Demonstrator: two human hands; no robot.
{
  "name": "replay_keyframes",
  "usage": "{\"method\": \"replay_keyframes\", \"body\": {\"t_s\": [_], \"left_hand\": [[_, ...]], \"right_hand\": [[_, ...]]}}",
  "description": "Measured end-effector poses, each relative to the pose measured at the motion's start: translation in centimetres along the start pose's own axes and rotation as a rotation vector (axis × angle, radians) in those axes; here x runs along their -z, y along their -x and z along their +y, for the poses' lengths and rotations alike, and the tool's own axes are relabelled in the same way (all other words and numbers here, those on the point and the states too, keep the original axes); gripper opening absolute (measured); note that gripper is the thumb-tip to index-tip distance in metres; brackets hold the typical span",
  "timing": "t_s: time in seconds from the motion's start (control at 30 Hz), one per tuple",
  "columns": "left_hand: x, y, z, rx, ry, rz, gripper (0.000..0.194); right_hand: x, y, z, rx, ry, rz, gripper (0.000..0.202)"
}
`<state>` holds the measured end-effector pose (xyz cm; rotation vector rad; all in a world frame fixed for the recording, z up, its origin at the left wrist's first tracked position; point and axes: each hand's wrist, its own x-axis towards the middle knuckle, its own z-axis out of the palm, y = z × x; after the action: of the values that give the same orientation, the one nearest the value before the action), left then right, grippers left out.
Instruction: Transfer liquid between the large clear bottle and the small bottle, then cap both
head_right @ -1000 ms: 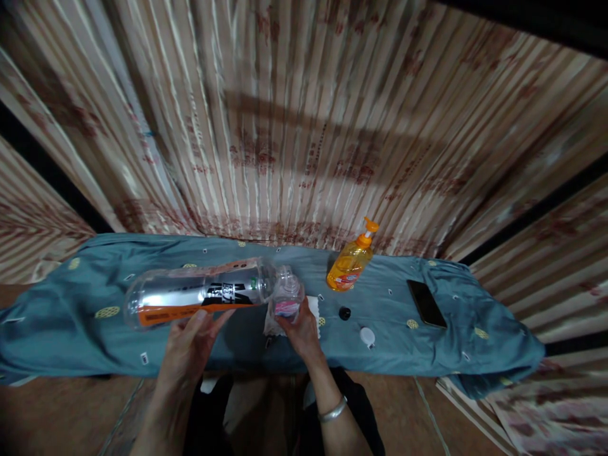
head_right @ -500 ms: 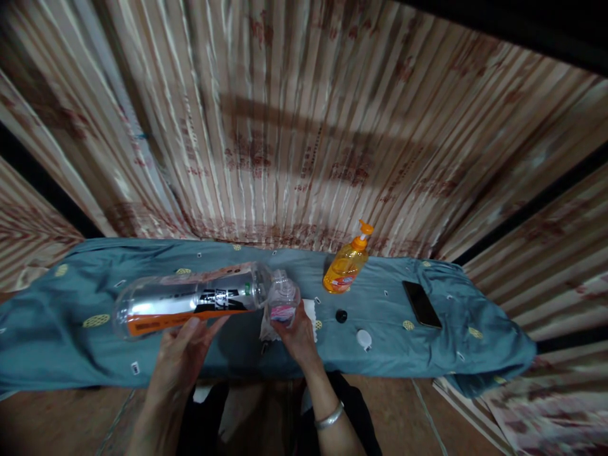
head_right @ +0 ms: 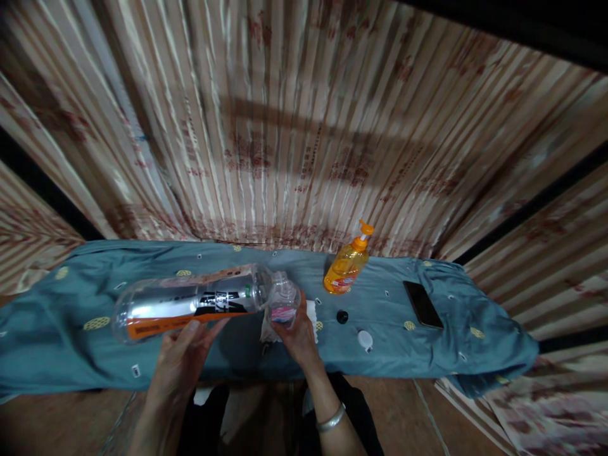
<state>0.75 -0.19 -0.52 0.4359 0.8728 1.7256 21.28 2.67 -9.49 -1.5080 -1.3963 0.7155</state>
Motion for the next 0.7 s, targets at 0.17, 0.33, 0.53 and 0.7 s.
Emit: {"method": "replay_keyframes", "body": {"t_s": [0.17, 0.33, 0.53, 0.7], "left_hand": [[0.32, -0.21, -0.19, -0.005, -0.031, -0.028, 0.029], [-0.35, -0.02, 0.3, 0.01, -0.033, -0.018, 0.034], [-0.33, 0.12, 0.38, -0.006, -0.038, -0.055, 0.035], [-0.15, 0.0, 0.3, 0.0, -0.049, -0.059, 0.037]], "right_hand": [[0.23, -0.15, -0.19, 0.01, -0.035, -0.017, 0.091], [0.36, -0.06, -0.19, 0.011, -0.024, -0.043, 0.081], [0.29, -0.06, -0.19, 0.029, -0.019, -0.037, 0.08], [0.21, -0.15, -0.05, 0.059, -0.034, -0.028, 0.075]]}}
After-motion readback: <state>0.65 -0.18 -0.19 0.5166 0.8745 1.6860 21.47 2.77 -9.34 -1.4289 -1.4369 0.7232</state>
